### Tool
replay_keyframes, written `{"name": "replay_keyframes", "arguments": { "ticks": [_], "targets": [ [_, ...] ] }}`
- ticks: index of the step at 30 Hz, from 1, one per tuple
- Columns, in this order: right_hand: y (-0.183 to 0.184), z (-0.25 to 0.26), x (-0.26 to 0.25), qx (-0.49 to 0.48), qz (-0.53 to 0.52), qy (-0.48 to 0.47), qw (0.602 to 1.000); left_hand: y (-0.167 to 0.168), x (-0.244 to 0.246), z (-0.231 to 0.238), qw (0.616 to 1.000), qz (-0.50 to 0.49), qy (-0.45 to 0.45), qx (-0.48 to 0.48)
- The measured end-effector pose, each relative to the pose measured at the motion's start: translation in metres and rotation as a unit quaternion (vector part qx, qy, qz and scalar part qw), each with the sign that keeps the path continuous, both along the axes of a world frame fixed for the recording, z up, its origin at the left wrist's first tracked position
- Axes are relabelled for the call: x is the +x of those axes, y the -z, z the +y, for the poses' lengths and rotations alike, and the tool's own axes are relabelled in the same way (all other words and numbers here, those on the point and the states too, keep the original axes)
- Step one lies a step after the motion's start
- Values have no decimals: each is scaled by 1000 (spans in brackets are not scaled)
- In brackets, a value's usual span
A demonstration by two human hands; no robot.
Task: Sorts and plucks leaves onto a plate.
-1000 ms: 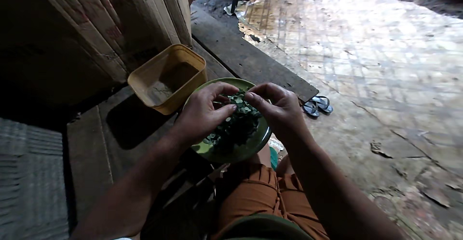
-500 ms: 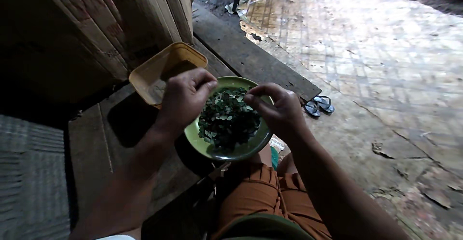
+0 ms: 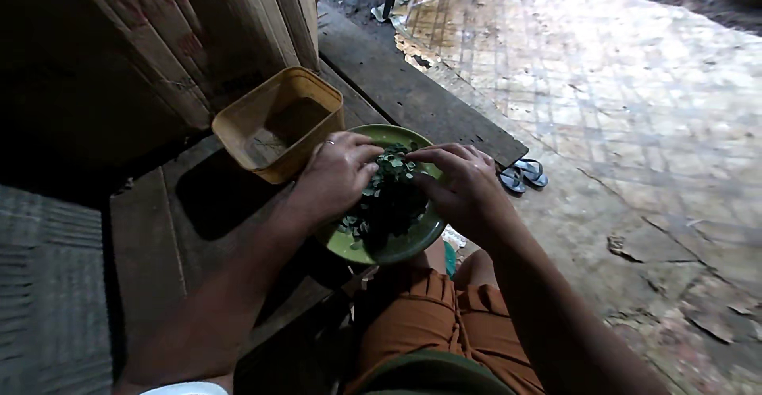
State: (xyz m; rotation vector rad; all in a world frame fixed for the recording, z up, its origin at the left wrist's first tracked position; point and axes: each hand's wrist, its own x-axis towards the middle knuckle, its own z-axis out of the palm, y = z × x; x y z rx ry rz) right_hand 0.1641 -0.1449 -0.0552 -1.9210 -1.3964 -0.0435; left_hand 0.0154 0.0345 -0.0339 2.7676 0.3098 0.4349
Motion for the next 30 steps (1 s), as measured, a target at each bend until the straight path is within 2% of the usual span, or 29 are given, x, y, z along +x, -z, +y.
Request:
{"name": "replay_keyframes", "arguments": {
  "ticks": [2,6,10,15,25,30],
  "targets": [
    [0,-2,0,-8,9,8,1000,7,2,-2,1000,8,14,-13],
    [2,-5,1,27,24,19,999,1,1,0,997,-67,15,-33],
    [-1,-6,0,71,91,2,993,-23,-8,-3,986,-101,-32,-128],
    [-1,-3,-5,110,154,-28,982,-31,-9,-10,966,-146,-56,-206],
    [-3,6,-8,99,169,-58,979,-34,-8,-15,933,-143,-62,-323],
    [-15,4,-7,39,113,-61,991,-29,-5,-10,903,-130,19,-409]
  ]
}}
